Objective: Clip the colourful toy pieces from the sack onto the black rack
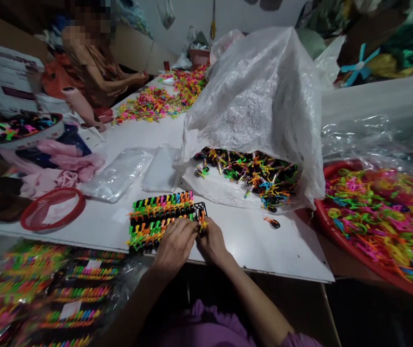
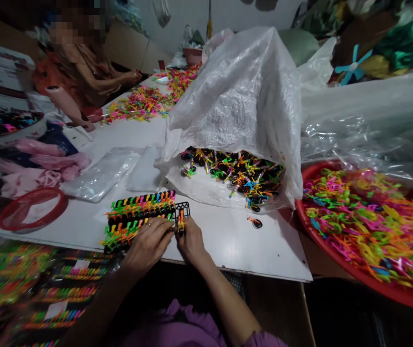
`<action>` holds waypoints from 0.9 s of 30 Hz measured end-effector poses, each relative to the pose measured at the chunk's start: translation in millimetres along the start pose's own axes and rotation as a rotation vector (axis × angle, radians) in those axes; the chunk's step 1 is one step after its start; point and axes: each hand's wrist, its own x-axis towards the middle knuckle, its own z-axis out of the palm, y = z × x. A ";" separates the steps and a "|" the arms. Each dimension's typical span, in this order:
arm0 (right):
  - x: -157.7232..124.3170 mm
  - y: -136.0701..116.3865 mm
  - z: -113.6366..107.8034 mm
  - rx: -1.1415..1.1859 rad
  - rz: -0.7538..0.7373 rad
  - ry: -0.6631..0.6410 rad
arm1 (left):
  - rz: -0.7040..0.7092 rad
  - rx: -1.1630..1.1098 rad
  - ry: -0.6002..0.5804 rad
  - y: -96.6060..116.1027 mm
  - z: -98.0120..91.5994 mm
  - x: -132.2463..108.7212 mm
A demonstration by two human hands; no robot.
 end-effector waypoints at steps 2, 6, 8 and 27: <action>-1.3 2.5 -4.8 -0.091 -0.034 -0.038 | 0.029 -0.040 -0.007 0.0 2.2 1.6; 3.0 -1.0 -12.3 -0.199 -0.077 -0.175 | 0.040 -0.064 0.043 0.7 5.1 2.2; 8.0 -4.9 -13.6 -0.264 -0.107 -0.261 | 0.033 -0.050 0.094 1.4 8.0 2.3; 107.8 44.9 -162.5 -1.308 -0.327 -0.258 | 0.110 -0.051 0.126 9.7 -11.0 -17.4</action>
